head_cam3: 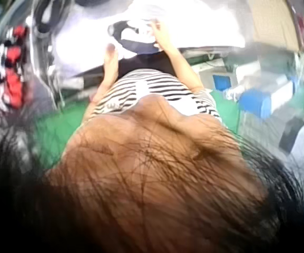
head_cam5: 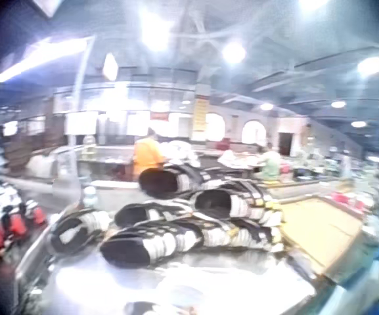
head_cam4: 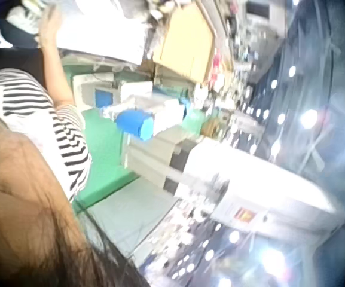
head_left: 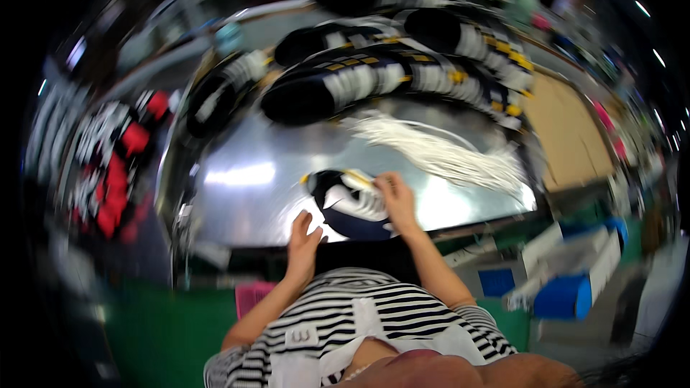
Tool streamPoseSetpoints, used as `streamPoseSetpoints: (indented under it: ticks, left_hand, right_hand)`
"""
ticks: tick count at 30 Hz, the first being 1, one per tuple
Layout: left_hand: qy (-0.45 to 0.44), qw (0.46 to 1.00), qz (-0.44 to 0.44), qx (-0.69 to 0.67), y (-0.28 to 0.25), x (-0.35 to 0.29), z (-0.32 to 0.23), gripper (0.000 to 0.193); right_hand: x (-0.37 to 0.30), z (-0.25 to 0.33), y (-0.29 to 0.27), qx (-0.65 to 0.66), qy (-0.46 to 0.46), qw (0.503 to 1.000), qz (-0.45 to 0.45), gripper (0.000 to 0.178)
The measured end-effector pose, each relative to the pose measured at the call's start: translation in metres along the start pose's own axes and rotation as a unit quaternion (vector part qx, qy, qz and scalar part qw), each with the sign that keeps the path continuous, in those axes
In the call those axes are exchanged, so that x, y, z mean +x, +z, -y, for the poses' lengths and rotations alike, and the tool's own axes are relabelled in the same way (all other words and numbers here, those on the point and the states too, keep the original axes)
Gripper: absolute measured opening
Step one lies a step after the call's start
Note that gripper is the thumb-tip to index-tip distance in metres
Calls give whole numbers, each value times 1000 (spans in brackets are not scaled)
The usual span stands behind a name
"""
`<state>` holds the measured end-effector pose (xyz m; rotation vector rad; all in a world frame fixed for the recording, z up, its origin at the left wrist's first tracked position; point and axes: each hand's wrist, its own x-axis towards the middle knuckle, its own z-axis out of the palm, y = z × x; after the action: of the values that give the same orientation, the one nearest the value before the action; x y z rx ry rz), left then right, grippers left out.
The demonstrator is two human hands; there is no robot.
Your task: The person laces a blue and white sneaker by hand. The person takes a white lace from a pile, threads it through the eyelets of the shoe, and ties the ends.
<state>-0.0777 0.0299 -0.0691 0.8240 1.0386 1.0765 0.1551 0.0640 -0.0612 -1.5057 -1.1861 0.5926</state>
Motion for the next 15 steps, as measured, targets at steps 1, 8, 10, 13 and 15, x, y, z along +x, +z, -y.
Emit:
streamPoseSetpoints:
  ticks: [1,8,10,13,15]
  left_hand:
    - [-6,996,40,-76,-4,-1,6,62]
    - [-51,933,111,-339,-13,24,-74,31]
    - [98,966,69,-231,-17,33,-116,27]
    - [376,884,-132,245,-41,67,-162,22]
    - [483,718,-185,465,-70,120,-182,27]
  right_hand:
    - [1,3,3,17,38,998,46,21]
    - [23,35,48,223,110,948,198,21]
    - [34,37,50,191,117,955,196,22]
    - [53,29,43,60,65,982,167,23]
    - [63,19,30,-62,4,991,119,24]
